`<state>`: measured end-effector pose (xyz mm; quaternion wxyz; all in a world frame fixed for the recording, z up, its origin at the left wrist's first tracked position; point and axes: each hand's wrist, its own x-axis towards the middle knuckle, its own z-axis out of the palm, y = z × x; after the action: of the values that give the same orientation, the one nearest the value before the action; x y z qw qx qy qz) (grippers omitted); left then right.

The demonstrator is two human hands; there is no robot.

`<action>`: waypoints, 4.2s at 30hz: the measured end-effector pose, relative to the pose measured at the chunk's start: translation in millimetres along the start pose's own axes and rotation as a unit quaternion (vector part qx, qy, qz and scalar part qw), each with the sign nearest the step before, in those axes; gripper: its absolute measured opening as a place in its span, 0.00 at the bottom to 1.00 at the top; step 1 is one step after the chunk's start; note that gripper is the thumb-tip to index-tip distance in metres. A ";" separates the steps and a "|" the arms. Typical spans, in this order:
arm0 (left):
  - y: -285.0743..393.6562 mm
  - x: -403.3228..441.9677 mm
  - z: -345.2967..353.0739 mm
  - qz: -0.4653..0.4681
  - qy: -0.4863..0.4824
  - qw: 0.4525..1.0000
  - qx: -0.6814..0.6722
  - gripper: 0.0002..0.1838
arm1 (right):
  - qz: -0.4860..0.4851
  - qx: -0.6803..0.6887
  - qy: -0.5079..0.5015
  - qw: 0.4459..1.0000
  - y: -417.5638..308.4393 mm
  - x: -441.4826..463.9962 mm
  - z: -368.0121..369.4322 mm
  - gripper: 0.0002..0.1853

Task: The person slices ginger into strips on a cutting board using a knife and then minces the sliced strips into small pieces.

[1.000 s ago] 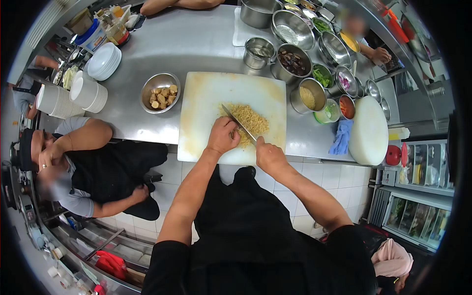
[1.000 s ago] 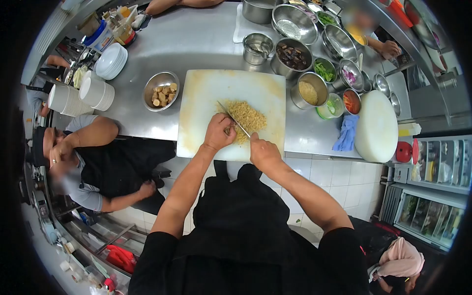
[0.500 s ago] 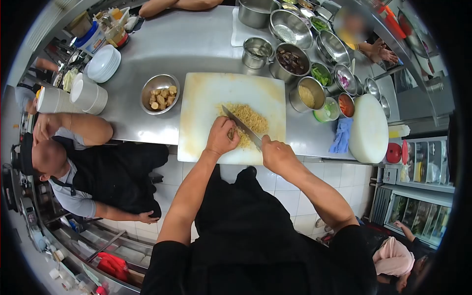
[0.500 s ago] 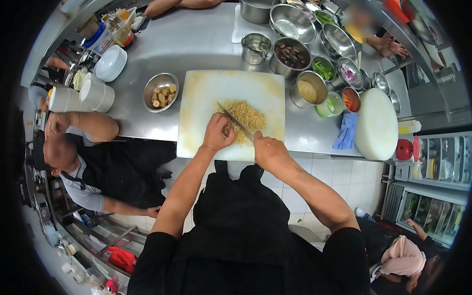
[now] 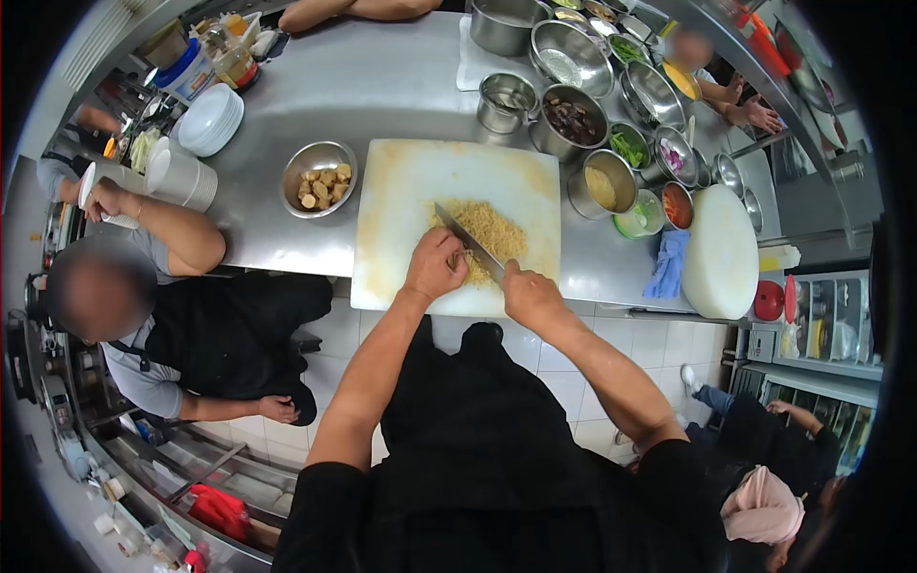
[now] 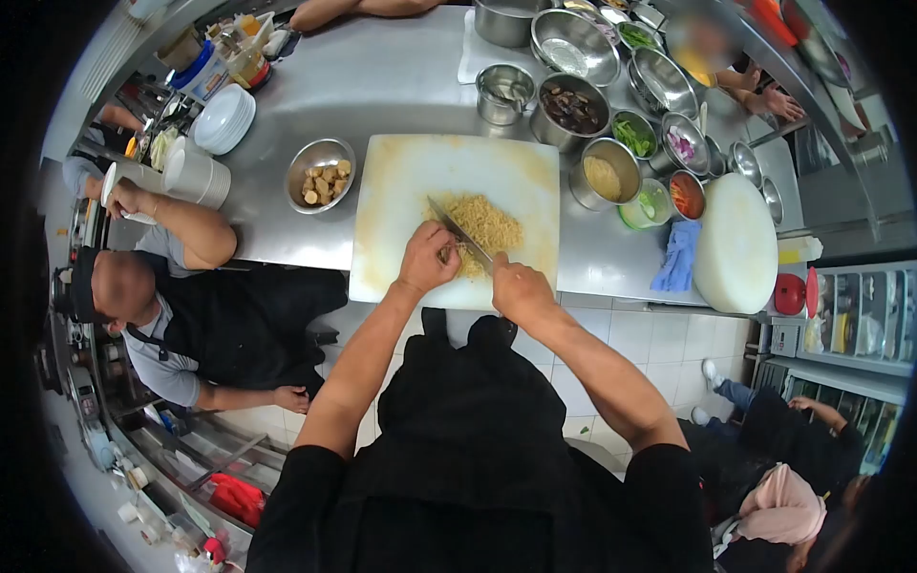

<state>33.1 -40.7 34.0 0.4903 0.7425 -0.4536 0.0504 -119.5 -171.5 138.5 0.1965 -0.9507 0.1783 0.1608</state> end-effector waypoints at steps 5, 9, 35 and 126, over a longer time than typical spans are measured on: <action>-0.1 -2.6 1.4 0.008 0.026 1.000 0.008 0.06 | -0.009 0.007 -0.011 1.000 -10.4 -5.8 -15.7 0.13; -1.9 -4.7 -1.8 0.007 -0.004 1.000 0.005 0.06 | 0.007 0.004 -0.002 1.000 2.2 1.9 5.1 0.14; -6.4 -15.8 -3.5 0.025 -0.023 0.998 0.046 0.09 | -0.002 0.030 0.004 1.000 -6.7 1.2 10.7 0.10; -34.0 24.4 18.4 -0.021 -0.108 0.988 0.113 0.28 | 0.186 0.029 0.173 0.967 44.9 -38.6 11.8 0.08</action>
<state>65.2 -66.5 14.0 0.3526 0.8038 -0.4791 0.0106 -174.5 -194.3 128.6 0.1567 -0.9080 0.3879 0.0224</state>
